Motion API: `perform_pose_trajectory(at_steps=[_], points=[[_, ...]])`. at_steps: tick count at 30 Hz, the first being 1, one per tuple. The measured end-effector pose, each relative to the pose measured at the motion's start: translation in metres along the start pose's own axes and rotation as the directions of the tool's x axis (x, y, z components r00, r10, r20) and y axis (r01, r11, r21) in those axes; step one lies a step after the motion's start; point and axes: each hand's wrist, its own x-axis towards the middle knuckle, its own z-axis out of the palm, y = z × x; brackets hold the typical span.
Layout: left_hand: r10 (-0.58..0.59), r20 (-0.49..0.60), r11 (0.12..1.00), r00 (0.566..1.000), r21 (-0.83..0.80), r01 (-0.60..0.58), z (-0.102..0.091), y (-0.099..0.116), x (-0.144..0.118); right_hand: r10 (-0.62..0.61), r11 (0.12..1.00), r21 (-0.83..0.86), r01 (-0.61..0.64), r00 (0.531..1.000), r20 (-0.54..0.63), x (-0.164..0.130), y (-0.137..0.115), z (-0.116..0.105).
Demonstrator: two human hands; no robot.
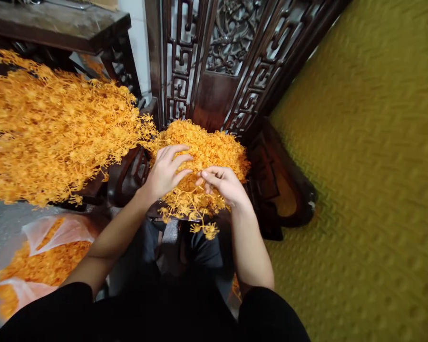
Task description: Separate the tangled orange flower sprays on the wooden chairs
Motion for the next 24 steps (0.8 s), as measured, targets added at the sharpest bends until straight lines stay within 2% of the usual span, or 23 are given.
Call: perform_pose_trajectory(at_steps=[2,3,5,6,8,11,13,14,15,17,19,20,22,24], points=[[0.1,-0.03,0.993,0.995,0.07,-0.098,-0.001,0.015,-0.004,0.005,0.99,0.139,0.009,0.995,-0.097,-0.008,0.003,0.007],[0.134,0.009,0.99,0.991,0.051,-0.134,-0.001,0.023,-0.008,-0.003,0.981,0.189,0.032,0.988,-0.153,-0.013,0.006,0.01],[0.154,0.16,0.988,0.975,-0.014,-0.153,0.0,0.038,-0.018,-0.041,0.968,0.228,0.102,0.965,-0.259,-0.022,0.011,0.018],[0.127,0.231,0.992,0.965,-0.037,-0.121,0.002,0.044,-0.024,-0.067,0.966,0.219,0.137,0.952,-0.298,-0.028,0.014,0.021],[0.004,0.306,0.996,0.952,-0.088,0.025,0.009,0.053,-0.038,-0.112,0.968,0.176,0.177,0.938,-0.328,-0.04,0.019,0.027],[-0.213,0.305,0.93,0.928,-0.229,0.289,0.018,0.059,-0.055,-0.134,0.984,0.077,0.161,0.951,-0.28,-0.057,0.022,0.029],[-0.287,0.317,0.903,0.904,-0.227,0.366,0.017,0.06,-0.063,-0.165,0.983,-0.118,0.142,0.963,-0.213,-0.066,0.021,0.028],[-0.285,0.345,0.916,0.894,-0.177,0.36,0.014,0.061,-0.065,-0.2,0.951,-0.272,0.148,0.964,-0.174,-0.07,0.02,0.027],[-0.263,0.386,0.94,0.884,-0.103,0.325,0.011,0.061,-0.067,-0.24,0.882,-0.441,0.164,0.963,-0.122,-0.073,0.019,0.028],[-0.189,0.477,0.982,0.858,0.07,0.177,0.001,0.062,-0.069,-0.283,0.643,-0.742,0.189,0.959,-0.001,-0.079,0.016,0.031],[-0.121,0.514,0.972,0.849,0.234,-0.003,-0.009,0.061,-0.07,-0.272,0.36,-0.919,0.159,0.961,0.059,-0.085,0.012,0.037],[-0.08,0.525,0.956,0.848,0.282,-0.084,-0.015,0.06,-0.069,-0.276,0.242,-0.963,0.119,0.96,0.05,-0.088,0.01,0.039],[0.012,0.576,0.928,0.817,0.297,-0.223,-0.028,0.056,-0.065,-0.351,0.096,-0.994,0.058,0.936,0.021,-0.095,0.004,0.044],[0.083,0.615,0.905,0.785,0.283,-0.317,-0.044,0.055,-0.059,-0.453,0.054,-0.991,0.12,0.887,0.083,-0.103,-0.004,0.046]])
